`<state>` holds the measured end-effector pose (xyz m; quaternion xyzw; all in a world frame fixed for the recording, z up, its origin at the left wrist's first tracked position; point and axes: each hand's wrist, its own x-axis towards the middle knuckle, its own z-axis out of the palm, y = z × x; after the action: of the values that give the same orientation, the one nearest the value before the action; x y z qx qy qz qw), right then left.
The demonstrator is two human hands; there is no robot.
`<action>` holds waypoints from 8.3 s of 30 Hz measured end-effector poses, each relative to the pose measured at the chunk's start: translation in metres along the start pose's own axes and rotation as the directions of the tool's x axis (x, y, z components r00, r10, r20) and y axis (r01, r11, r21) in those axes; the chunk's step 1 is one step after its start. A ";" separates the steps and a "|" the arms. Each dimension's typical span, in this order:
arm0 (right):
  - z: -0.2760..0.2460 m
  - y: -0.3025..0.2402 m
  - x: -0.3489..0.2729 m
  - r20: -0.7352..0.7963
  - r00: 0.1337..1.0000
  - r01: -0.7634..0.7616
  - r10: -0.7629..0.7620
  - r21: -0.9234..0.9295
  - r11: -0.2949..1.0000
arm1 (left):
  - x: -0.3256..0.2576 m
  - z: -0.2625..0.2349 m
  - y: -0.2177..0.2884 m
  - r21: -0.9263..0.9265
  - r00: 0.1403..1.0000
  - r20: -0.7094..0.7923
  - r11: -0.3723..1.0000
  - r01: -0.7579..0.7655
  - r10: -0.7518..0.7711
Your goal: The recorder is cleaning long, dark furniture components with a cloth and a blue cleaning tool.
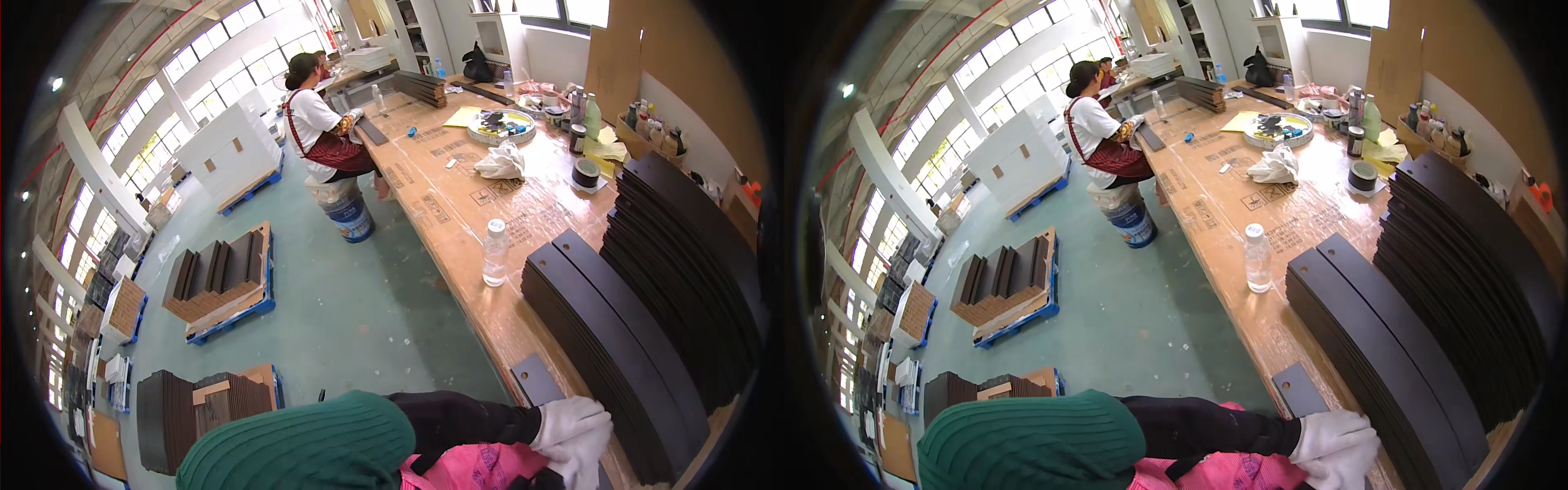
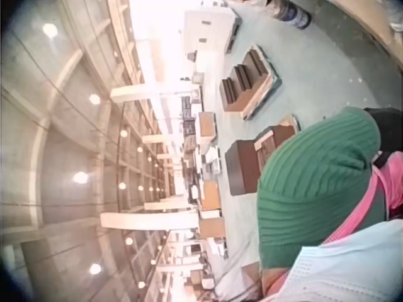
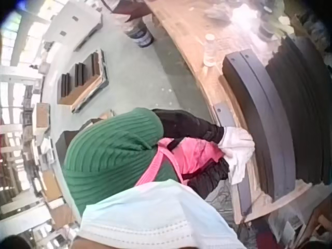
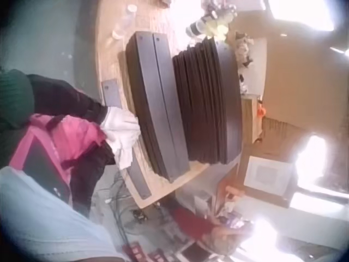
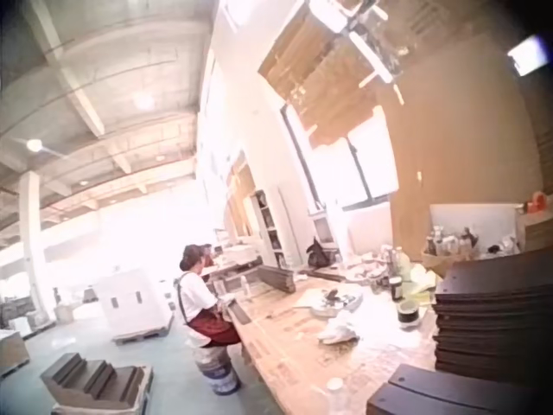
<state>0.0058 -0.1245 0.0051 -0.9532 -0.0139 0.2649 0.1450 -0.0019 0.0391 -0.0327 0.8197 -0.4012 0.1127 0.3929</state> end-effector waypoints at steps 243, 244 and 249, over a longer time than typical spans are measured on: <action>0.010 -0.048 -0.062 -0.549 0.735 0.344 -0.398 -0.204 0.917 | -0.054 -0.162 -0.095 0.156 0.968 0.249 0.986 -0.057 0.016; 0.010 -0.051 -0.060 -0.536 0.745 0.314 -0.397 -0.243 0.918 | -0.054 -0.162 -0.096 0.163 0.970 0.241 0.985 -0.064 0.023; -0.004 -0.022 -0.072 -0.451 0.829 0.255 -0.330 -0.220 0.942 | -0.055 -0.168 -0.096 0.166 0.969 0.249 0.985 -0.041 -0.002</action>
<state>-0.0528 -0.1117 0.0503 -0.9835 -0.1433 -0.0077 0.1104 0.0554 0.2294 -0.0017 0.8539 -0.4442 0.0472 0.2672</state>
